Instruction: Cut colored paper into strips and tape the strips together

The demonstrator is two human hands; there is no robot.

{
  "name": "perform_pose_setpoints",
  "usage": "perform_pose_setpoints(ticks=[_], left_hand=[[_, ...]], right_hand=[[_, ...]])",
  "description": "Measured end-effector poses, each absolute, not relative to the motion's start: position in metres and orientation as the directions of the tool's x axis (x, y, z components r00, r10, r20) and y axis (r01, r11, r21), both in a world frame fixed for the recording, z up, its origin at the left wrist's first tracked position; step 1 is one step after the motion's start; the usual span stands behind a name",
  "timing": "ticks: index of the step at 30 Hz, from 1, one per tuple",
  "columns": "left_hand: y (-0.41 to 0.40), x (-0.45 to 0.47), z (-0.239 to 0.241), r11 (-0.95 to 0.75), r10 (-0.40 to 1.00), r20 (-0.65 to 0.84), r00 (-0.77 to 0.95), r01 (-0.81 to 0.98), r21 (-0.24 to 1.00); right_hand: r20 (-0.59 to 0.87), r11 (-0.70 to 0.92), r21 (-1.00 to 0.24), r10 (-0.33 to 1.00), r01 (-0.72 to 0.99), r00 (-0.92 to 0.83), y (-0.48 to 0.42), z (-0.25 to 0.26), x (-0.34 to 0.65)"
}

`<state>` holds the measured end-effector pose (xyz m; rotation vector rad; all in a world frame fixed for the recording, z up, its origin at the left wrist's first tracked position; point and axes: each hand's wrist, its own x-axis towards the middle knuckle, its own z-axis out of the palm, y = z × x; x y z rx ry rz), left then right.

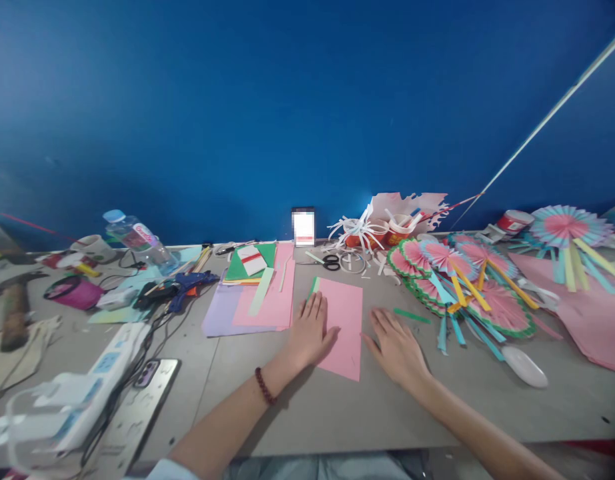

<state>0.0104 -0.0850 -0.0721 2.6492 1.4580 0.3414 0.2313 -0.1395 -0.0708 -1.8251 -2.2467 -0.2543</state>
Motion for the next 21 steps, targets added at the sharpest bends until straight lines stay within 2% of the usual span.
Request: perform_pose_setpoints(ticks=[2,4,7,9,11,16,21], left_hand=[[-0.083,0.009,-0.071,-0.583,0.813,0.153,0.562,0.791,0.188],[-0.081,0.009,-0.072,-0.633,0.774,0.174,0.609,0.753,0.179],[-0.079,0.009,-0.076,-0.664,0.745,0.217,0.630,0.731,0.157],[-0.079,0.009,-0.078,-0.655,0.751,0.234,0.617,0.742,0.143],[-0.079,0.009,-0.079,-0.647,0.757,0.233,0.610,0.751,0.136],[-0.080,0.010,-0.078,-0.636,0.769,0.213,0.603,0.757,0.153],[-0.080,0.011,-0.077,-0.628,0.776,0.227,0.589,0.757,0.182]], right_hand=[[0.302,0.140,0.019,0.943,0.990,-0.139,-0.129,-0.069,0.244],[0.304,0.168,0.006,0.939,0.986,-0.162,-0.126,-0.063,0.249],[0.256,0.435,-0.047,0.875,0.899,-0.410,-0.140,-0.048,0.234],[0.183,0.676,-0.087,0.733,0.732,-0.655,-0.160,-0.040,0.217],[0.134,0.762,-0.116,0.647,0.637,-0.750,-0.180,-0.037,0.204],[0.176,0.684,-0.071,0.725,0.726,-0.666,-0.198,-0.057,0.223],[0.303,0.389,0.027,0.875,0.921,-0.379,-0.179,-0.081,0.270]])
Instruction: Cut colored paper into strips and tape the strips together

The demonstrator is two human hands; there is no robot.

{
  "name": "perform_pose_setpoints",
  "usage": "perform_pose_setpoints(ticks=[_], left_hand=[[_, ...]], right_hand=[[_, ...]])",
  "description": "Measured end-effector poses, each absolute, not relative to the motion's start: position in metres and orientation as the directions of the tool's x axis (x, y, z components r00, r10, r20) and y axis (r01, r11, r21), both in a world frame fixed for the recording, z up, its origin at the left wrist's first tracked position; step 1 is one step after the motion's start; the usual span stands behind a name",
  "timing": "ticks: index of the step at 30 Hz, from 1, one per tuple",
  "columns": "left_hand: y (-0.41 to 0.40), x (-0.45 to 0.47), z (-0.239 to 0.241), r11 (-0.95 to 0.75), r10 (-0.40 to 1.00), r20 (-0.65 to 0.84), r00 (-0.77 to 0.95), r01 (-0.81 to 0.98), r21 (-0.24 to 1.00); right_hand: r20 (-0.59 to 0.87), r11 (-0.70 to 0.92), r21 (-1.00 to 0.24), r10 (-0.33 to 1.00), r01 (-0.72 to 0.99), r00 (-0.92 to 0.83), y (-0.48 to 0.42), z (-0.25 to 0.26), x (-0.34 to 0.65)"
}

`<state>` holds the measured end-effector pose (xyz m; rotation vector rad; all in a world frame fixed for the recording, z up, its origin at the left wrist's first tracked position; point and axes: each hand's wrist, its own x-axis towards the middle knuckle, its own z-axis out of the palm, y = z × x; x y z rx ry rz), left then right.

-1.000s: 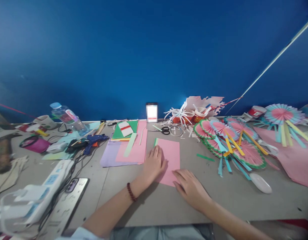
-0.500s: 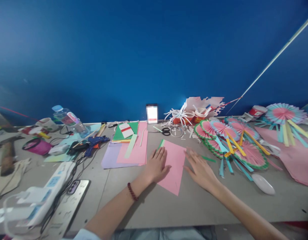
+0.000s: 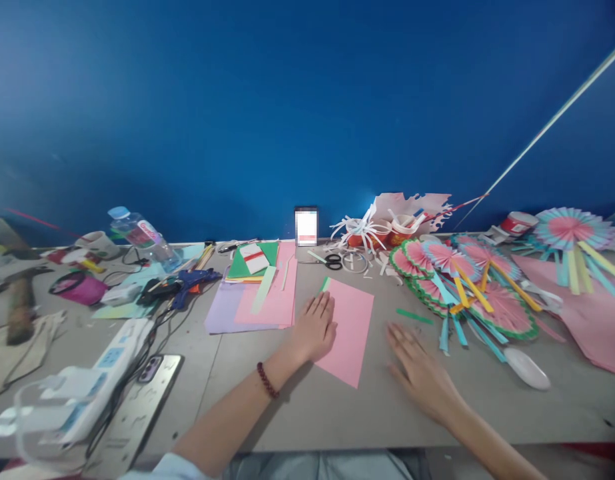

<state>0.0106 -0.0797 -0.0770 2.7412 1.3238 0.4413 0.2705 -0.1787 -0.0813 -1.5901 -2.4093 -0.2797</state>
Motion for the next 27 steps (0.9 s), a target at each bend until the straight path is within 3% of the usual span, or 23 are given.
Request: perform_pose_setpoints(ticks=[3,5,8,12,14,18,23,27], left_hand=[[-0.082,0.012,-0.072,-0.585,0.804,0.250,0.539,0.793,0.172],[-0.085,0.014,-0.068,-0.546,0.826,0.269,0.496,0.823,0.159],[-0.088,0.017,-0.065,-0.540,0.824,0.294,0.485,0.829,0.146],[-0.088,0.017,-0.065,-0.568,0.803,0.312,0.508,0.811,0.142],[-0.086,0.015,-0.065,-0.574,0.803,0.304,0.513,0.803,0.160],[-0.084,0.012,-0.062,-0.581,0.807,0.288,0.516,0.782,0.226],[-0.084,0.011,-0.061,-0.575,0.815,0.266,0.516,0.775,0.260],[-0.084,0.011,-0.063,-0.563,0.826,0.237,0.512,0.779,0.276]], right_hand=[[0.355,0.217,0.055,0.908,0.975,-0.222,-0.163,-0.079,0.278],[0.359,0.216,0.057,0.907,0.975,-0.221,-0.153,-0.071,0.271],[0.325,0.347,0.007,0.886,0.938,-0.330,-0.135,-0.054,0.252],[0.215,0.515,-0.158,0.851,0.843,-0.480,-0.104,-0.040,0.224],[0.150,0.561,-0.222,0.828,0.797,-0.541,-0.087,-0.037,0.212],[0.178,0.599,-0.304,0.800,0.741,-0.573,-0.053,-0.041,0.195],[0.227,0.452,-0.374,0.891,0.810,-0.392,-0.021,-0.058,0.181],[0.257,0.330,-0.599,0.942,0.730,-0.215,-0.005,-0.062,0.177]])
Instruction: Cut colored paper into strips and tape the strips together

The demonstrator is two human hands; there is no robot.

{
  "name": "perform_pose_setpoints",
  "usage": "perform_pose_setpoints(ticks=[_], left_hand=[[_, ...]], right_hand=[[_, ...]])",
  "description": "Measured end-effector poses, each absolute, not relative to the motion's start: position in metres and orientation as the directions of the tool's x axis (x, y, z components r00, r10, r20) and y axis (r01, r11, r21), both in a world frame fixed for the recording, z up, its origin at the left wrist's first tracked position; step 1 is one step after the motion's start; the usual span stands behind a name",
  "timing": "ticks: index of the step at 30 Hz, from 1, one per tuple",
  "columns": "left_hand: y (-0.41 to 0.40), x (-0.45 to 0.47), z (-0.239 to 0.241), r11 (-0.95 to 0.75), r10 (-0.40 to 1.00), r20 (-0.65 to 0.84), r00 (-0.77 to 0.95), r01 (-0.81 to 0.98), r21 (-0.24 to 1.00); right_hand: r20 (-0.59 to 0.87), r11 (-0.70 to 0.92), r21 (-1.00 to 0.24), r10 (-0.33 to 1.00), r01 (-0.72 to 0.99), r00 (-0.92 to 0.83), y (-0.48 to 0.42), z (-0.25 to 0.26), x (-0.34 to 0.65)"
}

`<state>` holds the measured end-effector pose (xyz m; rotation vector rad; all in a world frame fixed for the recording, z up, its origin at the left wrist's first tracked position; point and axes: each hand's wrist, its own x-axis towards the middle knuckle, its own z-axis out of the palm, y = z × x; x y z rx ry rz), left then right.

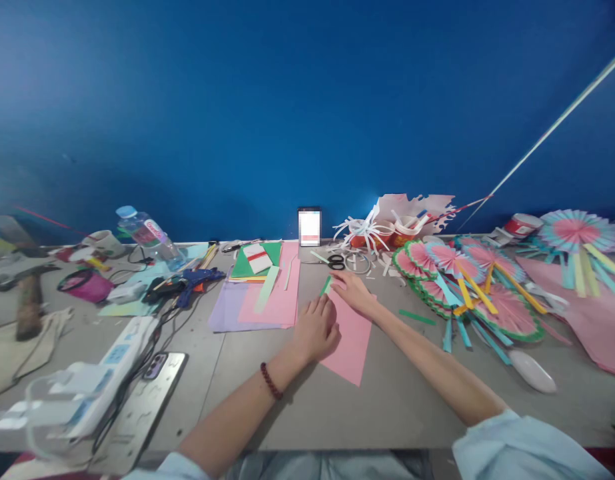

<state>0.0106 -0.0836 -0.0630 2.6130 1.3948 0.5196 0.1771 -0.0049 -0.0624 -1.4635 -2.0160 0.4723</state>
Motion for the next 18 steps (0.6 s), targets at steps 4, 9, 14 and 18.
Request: perform_pose_setpoints(ticks=[4,9,14,18], left_hand=[[-0.082,0.009,-0.063,-0.608,0.794,0.257,0.551,0.738,0.292],[-0.079,0.005,-0.053,-0.655,0.744,0.433,0.509,0.682,0.325],[-0.063,-0.011,-0.018,-0.580,0.773,0.557,0.305,0.695,0.424],[-0.033,-0.049,0.013,-0.316,0.936,0.315,0.155,0.763,0.564]], right_hand=[[0.214,0.244,-0.708,0.968,0.663,-0.128,0.001,-0.059,0.183],[0.093,0.116,-0.887,0.993,0.446,-0.072,0.005,-0.051,0.204],[0.016,0.033,-0.979,0.996,0.199,-0.086,0.015,-0.045,0.227],[-0.002,-0.004,-0.982,1.000,0.187,0.012,0.019,-0.048,0.233]])
